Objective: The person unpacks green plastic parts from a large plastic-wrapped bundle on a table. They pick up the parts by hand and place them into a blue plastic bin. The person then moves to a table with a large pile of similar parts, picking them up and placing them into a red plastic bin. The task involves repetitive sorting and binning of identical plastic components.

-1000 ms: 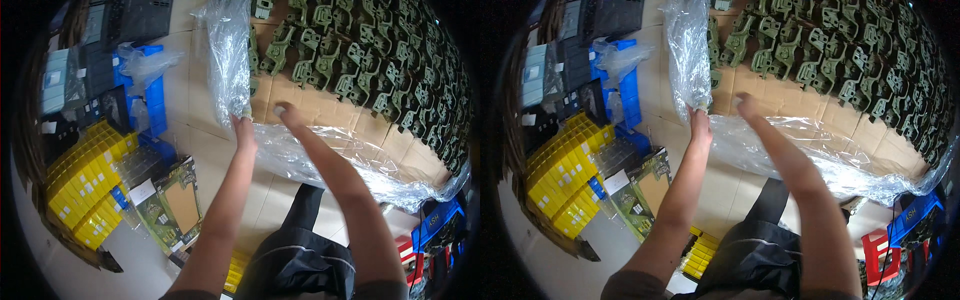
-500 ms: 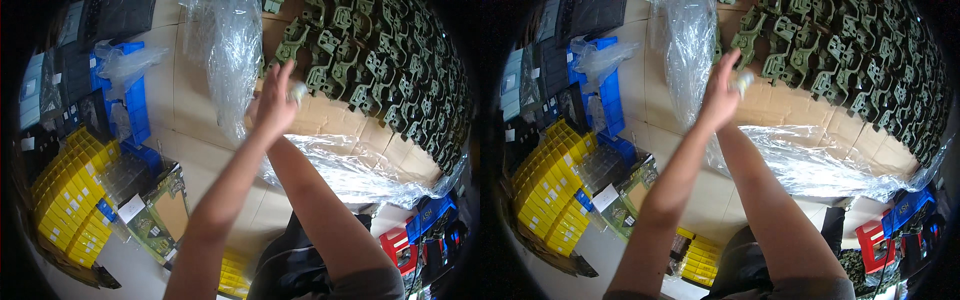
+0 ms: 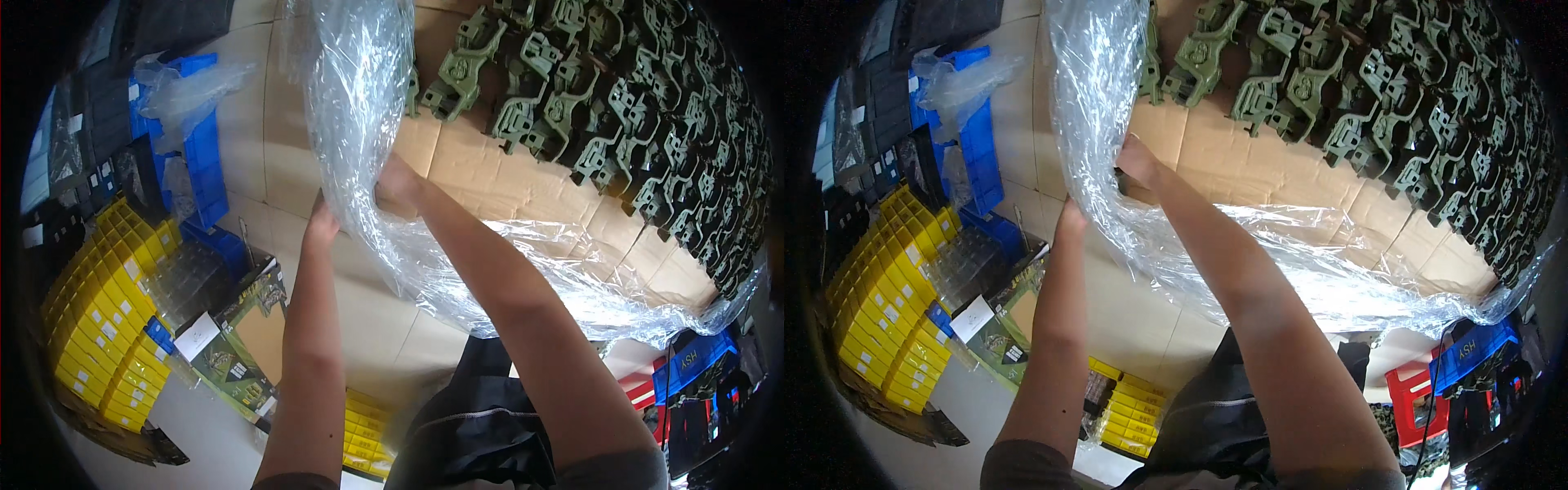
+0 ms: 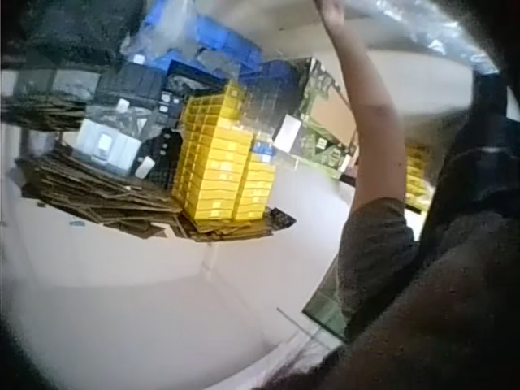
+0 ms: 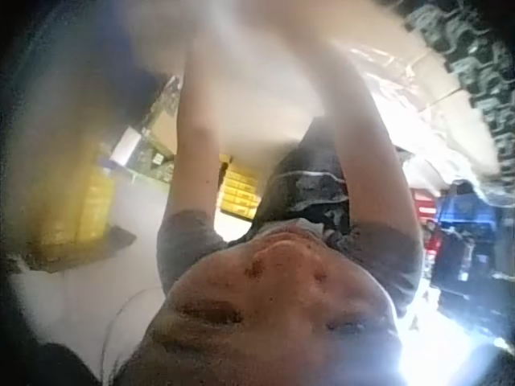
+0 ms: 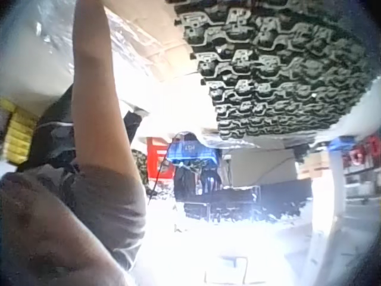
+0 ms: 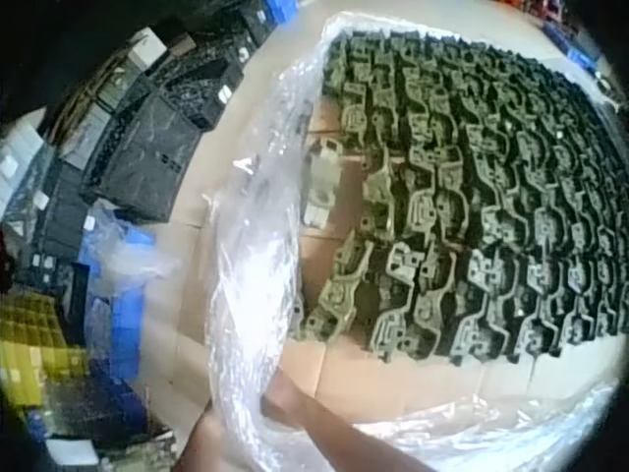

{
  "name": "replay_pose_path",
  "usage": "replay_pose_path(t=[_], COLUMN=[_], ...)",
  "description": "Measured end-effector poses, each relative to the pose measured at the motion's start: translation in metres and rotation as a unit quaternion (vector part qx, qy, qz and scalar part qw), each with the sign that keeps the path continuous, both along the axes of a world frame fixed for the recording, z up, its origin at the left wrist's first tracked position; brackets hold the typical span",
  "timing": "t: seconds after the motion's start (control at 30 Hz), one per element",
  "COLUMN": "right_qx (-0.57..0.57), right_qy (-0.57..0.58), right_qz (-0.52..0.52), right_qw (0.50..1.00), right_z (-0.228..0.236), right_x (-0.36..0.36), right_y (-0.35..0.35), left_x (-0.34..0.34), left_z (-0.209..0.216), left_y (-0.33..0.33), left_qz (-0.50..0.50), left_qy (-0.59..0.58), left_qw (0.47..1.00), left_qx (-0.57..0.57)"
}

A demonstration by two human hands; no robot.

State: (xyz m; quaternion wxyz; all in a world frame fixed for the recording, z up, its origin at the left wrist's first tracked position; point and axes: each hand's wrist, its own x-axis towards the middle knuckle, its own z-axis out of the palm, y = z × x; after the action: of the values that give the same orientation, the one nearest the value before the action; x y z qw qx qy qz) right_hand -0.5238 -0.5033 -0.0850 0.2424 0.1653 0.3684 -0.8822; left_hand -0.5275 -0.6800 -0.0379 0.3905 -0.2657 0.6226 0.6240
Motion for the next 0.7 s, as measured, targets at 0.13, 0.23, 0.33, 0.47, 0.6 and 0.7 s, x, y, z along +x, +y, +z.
replay_pose_path(t=[0.13, 0.23, 0.33, 0.47, 0.6, 0.7], right_qx=[-0.135, 0.209, 0.325, 0.427, 0.499, 0.510], right_qy=[-0.090, -0.091, -0.184, -0.174, -0.116, -0.135], right_qz=[-0.057, -0.047, -0.136, -0.169, -0.141, -0.206], right_qw=[0.985, 0.972, 0.918, 0.871, 0.847, 0.824], right_z=[0.039, 0.041, 0.037, 0.029, 0.048, 0.078], right_x=[0.007, 0.024, 0.057, 0.100, 0.134, 0.140], right_y=[-0.006, 0.000, 0.014, 0.009, 0.079, 0.106], left_x=[0.000, -0.013, -0.035, -0.010, -0.048, -0.059], left_z=[0.033, 0.071, 0.137, 0.119, 0.076, 0.058], left_y=[0.001, -0.001, 0.119, 0.266, 0.266, 0.217], left_qz=[0.013, -0.018, -0.278, -0.325, -0.256, -0.276], left_qy=[0.002, 0.173, 0.457, 0.210, 0.293, 0.324], left_qw=[0.999, 0.925, 0.831, 0.921, 0.903, 0.871], left_qx=[-0.044, -0.337, -0.150, 0.040, -0.181, -0.245])
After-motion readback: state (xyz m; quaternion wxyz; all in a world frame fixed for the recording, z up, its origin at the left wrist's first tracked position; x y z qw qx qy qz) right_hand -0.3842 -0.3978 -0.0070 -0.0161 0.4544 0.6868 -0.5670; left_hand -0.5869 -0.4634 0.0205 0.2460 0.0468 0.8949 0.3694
